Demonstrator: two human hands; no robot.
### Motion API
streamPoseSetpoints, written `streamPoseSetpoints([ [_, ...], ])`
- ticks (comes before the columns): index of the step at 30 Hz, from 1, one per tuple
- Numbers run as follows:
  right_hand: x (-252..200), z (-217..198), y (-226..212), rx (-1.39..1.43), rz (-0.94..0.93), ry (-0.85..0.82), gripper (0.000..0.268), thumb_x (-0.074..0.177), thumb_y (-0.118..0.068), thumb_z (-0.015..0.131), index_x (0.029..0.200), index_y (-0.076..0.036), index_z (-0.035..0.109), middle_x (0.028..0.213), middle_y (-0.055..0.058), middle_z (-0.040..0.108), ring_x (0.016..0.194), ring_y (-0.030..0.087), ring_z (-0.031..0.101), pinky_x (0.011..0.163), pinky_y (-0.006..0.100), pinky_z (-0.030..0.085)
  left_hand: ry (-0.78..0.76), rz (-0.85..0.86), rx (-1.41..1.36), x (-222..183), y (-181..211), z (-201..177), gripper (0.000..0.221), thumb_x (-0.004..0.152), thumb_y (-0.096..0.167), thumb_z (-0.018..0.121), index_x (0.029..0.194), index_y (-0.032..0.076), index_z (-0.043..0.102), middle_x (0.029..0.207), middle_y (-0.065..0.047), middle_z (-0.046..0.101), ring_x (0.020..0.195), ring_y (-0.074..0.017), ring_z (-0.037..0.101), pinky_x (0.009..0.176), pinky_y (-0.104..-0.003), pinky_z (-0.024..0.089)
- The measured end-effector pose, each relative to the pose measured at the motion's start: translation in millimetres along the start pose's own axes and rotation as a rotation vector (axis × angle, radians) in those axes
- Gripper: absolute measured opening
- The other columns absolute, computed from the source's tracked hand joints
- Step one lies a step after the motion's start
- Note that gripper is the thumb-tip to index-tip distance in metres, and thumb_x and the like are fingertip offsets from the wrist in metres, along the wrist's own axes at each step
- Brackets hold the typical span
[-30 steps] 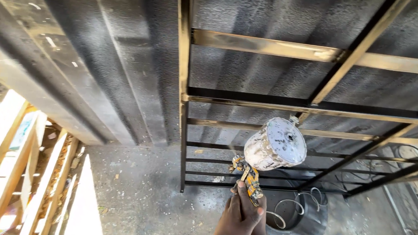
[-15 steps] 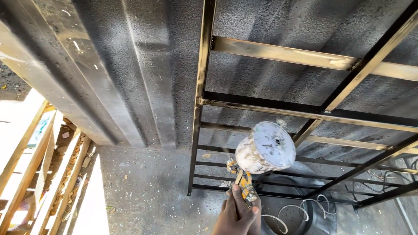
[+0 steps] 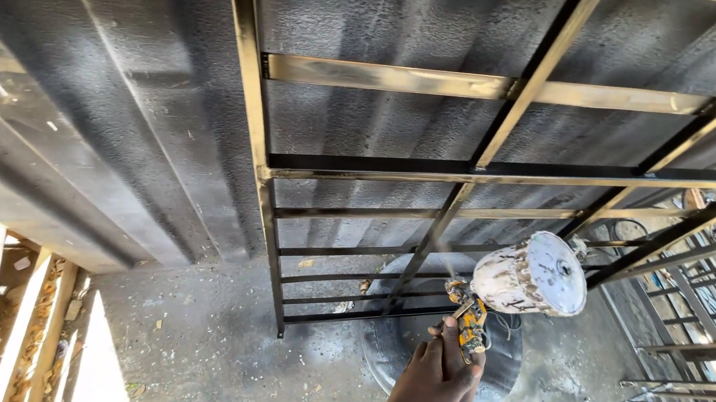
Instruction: Spray painting a metal gate structure using a pneumatic spray gun.
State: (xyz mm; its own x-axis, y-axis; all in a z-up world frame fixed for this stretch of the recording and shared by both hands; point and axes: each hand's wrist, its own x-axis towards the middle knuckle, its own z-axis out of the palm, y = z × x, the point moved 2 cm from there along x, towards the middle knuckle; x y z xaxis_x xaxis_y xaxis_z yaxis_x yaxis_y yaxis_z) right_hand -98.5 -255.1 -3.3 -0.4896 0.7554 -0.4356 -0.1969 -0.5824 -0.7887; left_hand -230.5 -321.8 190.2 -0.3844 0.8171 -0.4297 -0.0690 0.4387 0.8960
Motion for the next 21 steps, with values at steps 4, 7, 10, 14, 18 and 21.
streamPoseSetpoints([
  [4, 43.3, 11.8, -21.8, 0.133, 0.072, -0.036, 0.064, 0.104, -0.044, 0.030, 0.153, -0.004, 0.038, 0.143, 0.013, 0.047, 0.132, 0.025, 0.043, 0.110, 0.037, 0.029, 0.028, -0.001, 0.022, 0.7, -1.2, 3.4, 0.085, 0.089, 0.067, 0.051, 0.154, 0.015, 0.034, 0.148, -0.011, 0.045, 0.139, -0.0314, 0.045, 0.109, -0.049, 0.040],
  [7, 49.9, 58.0, -37.3, 0.199, 0.117, -0.062, 0.074, 0.104, -0.049, 0.023, 0.163, -0.005, 0.034, 0.153, 0.013, 0.043, 0.142, 0.026, 0.038, 0.118, 0.037, 0.024, -0.007, -0.033, -0.040, -4.0, -7.9, -4.3, 0.083, 0.090, 0.067, 0.053, 0.152, 0.014, 0.037, 0.145, -0.007, 0.046, 0.134, -0.0252, 0.052, 0.102, -0.044, 0.049],
  [10, 25.7, 101.4, -43.1, -0.011, 0.042, 0.013, 0.047, 0.101, -0.038, 0.044, 0.133, -0.004, 0.047, 0.126, 0.016, 0.057, 0.117, 0.027, 0.054, 0.095, 0.039, 0.037, 0.046, -0.045, 0.018, -3.7, -26.9, -12.3, 0.091, 0.090, 0.066, 0.052, 0.158, 0.011, 0.025, 0.161, -0.013, 0.031, 0.150, -0.0309, 0.031, 0.116, -0.048, 0.034],
  [14, 2.5, 144.7, -44.0, -0.356, -0.084, 0.067, 0.021, 0.095, -0.019, 0.073, 0.089, 0.000, 0.068, 0.083, 0.021, 0.077, 0.079, 0.031, 0.077, 0.061, 0.041, 0.056, 0.112, -0.091, -0.018, -8.4, -55.9, -28.7, 0.097, 0.090, 0.068, 0.053, 0.160, 0.011, 0.018, 0.164, -0.013, 0.026, 0.153, -0.0308, 0.027, 0.119, -0.048, 0.032],
  [18, -10.8, 174.2, -33.5, -0.467, -0.067, -0.133, 0.019, 0.095, -0.017, 0.071, 0.094, 0.002, 0.072, 0.076, 0.013, 0.076, 0.076, 0.028, 0.078, 0.064, 0.039, 0.060, 0.249, -0.132, -0.080, -14.9, -77.6, -41.6, 0.109, 0.086, 0.074, 0.056, 0.161, 0.008, 0.010, 0.164, -0.015, 0.025, 0.155, -0.0317, 0.023, 0.122, -0.049, 0.030],
  [21, -48.0, 146.8, 1.7, -0.463, -0.056, -0.158, 0.019, 0.095, -0.017, 0.071, 0.094, 0.002, 0.072, 0.077, 0.014, 0.076, 0.077, 0.028, 0.077, 0.065, 0.038, 0.059, 0.316, -0.112, -0.113, -16.2, -91.4, -47.3, 0.120, 0.076, 0.085, 0.052, 0.163, 0.015, 0.006, 0.166, -0.016, 0.021, 0.158, -0.0307, 0.010, 0.124, -0.052, 0.023],
])
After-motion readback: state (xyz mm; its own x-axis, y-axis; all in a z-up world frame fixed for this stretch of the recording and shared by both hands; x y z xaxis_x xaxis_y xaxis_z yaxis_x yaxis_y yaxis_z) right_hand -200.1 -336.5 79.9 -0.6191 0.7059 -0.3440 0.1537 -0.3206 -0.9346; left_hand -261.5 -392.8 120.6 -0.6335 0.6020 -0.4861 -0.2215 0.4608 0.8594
